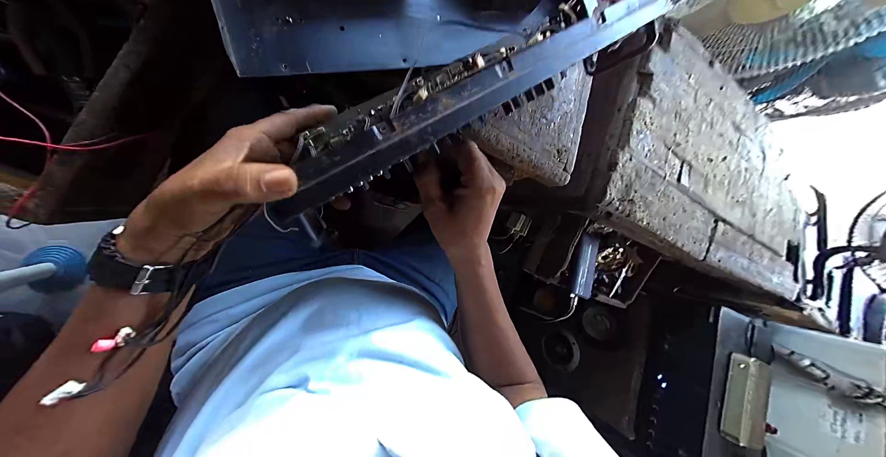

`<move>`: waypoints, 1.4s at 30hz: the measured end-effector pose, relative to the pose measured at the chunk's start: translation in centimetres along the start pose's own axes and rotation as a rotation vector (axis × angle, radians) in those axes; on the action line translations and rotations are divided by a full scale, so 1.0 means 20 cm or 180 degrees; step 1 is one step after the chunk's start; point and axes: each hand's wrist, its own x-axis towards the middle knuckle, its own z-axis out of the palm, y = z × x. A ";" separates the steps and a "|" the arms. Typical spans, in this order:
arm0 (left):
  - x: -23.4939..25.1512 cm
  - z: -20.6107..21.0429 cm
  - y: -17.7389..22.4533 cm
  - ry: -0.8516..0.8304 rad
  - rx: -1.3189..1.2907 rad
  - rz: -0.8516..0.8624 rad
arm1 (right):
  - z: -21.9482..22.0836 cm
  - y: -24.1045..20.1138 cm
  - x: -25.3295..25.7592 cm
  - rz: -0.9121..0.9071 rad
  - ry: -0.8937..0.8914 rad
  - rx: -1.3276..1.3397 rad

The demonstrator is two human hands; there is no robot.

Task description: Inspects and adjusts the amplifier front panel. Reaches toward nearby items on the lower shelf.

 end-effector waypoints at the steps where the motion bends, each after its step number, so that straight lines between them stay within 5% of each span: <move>1: 0.00 0.01 0.00 0.0025 0.0006 0.0042 | 0.00 -0.02 -0.02 0.0099 0.0096 0.0035; 4: 0.00 0.02 0.00 0.0029 0.0087 0.0129 | 0.00 -0.13 -0.11 0.0435 0.0236 0.0191; 11: -0.02 0.09 0.04 -0.0026 0.0440 0.0600 | 0.08 -0.26 -0.19 -0.0056 -0.0220 0.0468; 27: -0.07 0.10 -0.02 0.0246 0.0211 0.0317 | 0.03 -0.28 -0.16 0.0013 -0.0646 0.0228; 42: -0.02 0.09 -0.02 0.0332 0.0068 0.0202 | 0.03 -0.19 -0.12 -0.0643 -0.0741 0.0153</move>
